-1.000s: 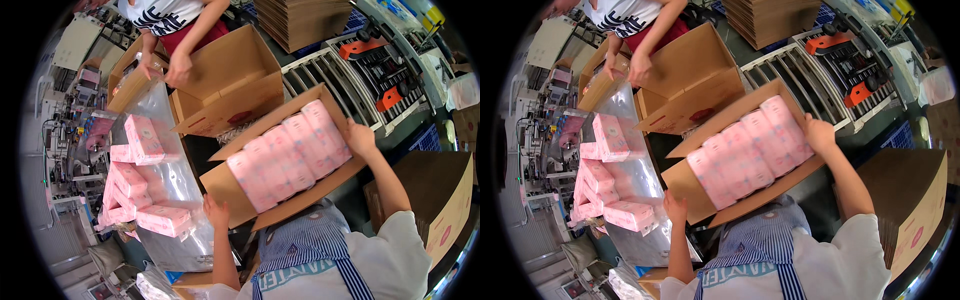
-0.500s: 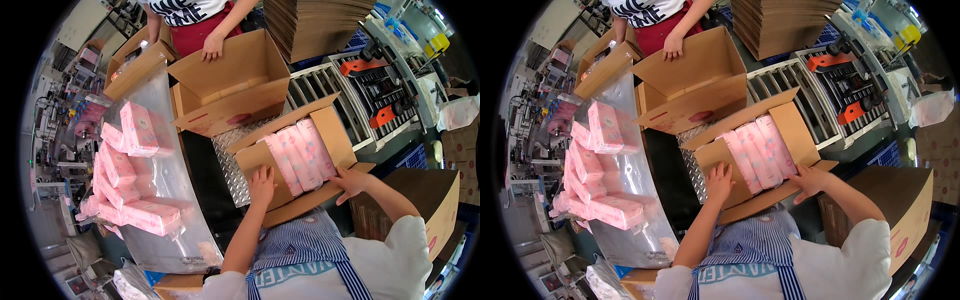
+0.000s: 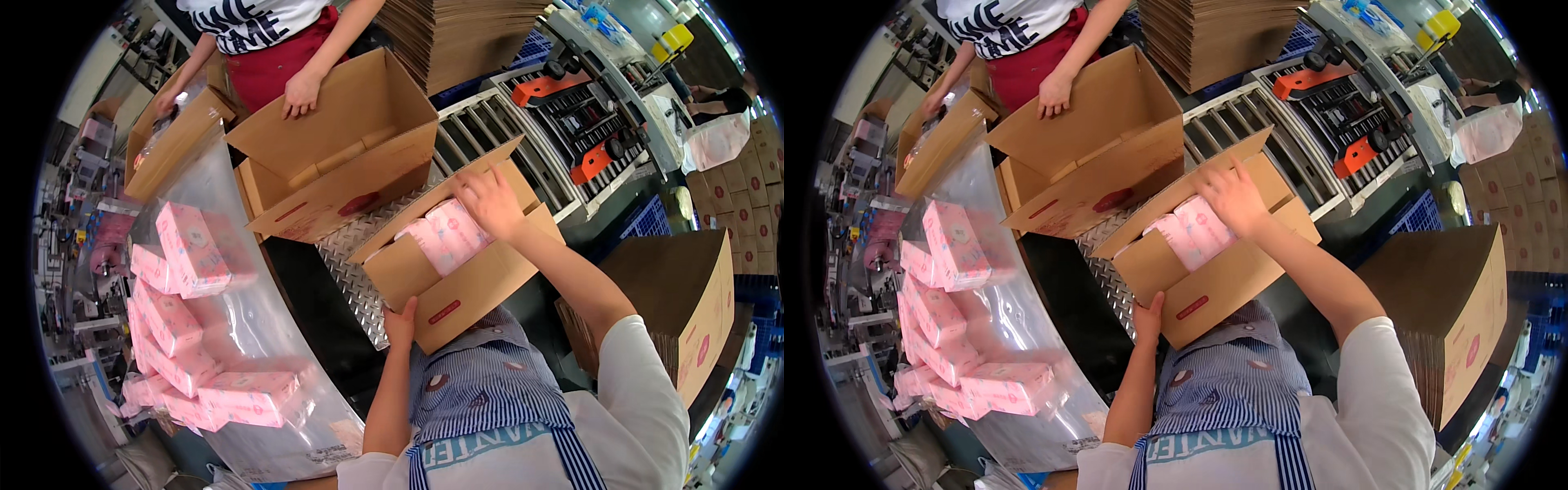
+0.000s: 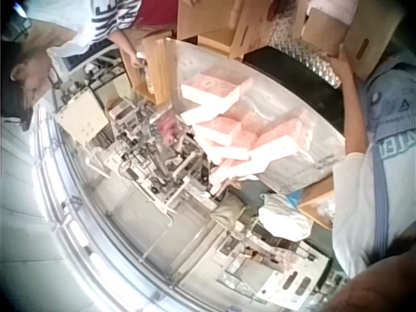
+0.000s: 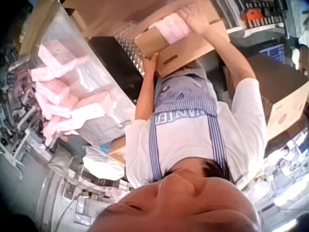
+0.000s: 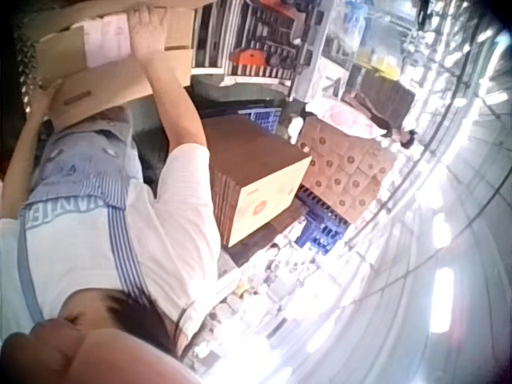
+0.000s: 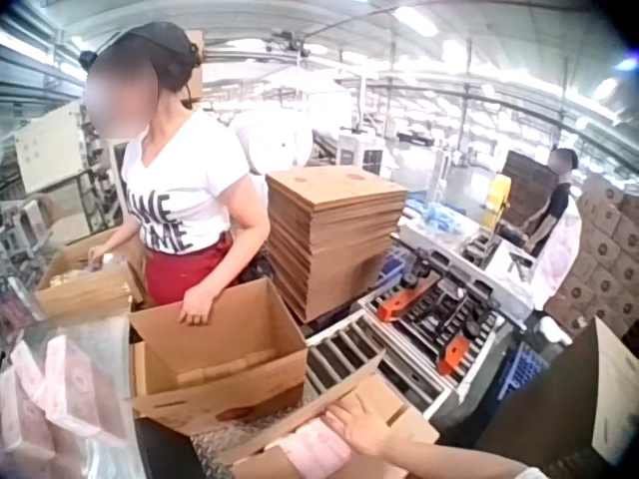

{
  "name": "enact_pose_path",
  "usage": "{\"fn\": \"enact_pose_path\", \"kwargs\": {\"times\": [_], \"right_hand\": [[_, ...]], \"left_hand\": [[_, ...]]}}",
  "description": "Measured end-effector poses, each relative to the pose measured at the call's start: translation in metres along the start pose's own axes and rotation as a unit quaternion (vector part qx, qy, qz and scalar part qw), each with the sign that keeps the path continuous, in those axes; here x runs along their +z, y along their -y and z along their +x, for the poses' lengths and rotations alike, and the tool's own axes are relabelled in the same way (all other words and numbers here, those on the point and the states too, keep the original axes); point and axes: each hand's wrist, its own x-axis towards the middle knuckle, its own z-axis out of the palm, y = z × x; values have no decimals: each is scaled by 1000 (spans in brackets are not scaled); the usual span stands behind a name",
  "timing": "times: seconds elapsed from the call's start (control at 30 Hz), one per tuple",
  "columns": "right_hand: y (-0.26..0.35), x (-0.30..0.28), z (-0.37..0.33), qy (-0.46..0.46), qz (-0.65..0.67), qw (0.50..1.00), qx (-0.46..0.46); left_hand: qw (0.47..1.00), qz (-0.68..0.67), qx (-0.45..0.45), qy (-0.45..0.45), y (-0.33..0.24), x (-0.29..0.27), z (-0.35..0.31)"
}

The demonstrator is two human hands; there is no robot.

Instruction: The person takes pink packages from a table and places them into cardboard boxes, then slides the filled boxes onto a conveyor belt for sealing.

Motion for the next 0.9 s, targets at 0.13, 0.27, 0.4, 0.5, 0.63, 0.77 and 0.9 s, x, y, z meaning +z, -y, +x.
{"fn": "enact_pose_path", "kwargs": {"times": [0.13,0.27,0.4,0.5,0.63,0.77,0.9], "right_hand": [[-17,-12,50,172,77,971,148],[0,29,-32,-105,115,983,101],[4,55,-120,-45,186,980,58],[-40,72,-119,-66,127,984,105],[-126,123,-91,67,145,850,502],[-234,154,-59,72,143,882,444],[-344,163,-29,77,151,878,448]], "left_hand": [[992,-113,36,42,3,11,-5],[995,-63,69,34,9,11,-2],[994,-54,60,79,35,12,6],[976,-141,-148,74,17,20,0],[941,-112,-307,91,-54,54,-11],[936,-288,-178,101,-72,156,-9],[918,-336,-178,110,-151,234,33]]}}
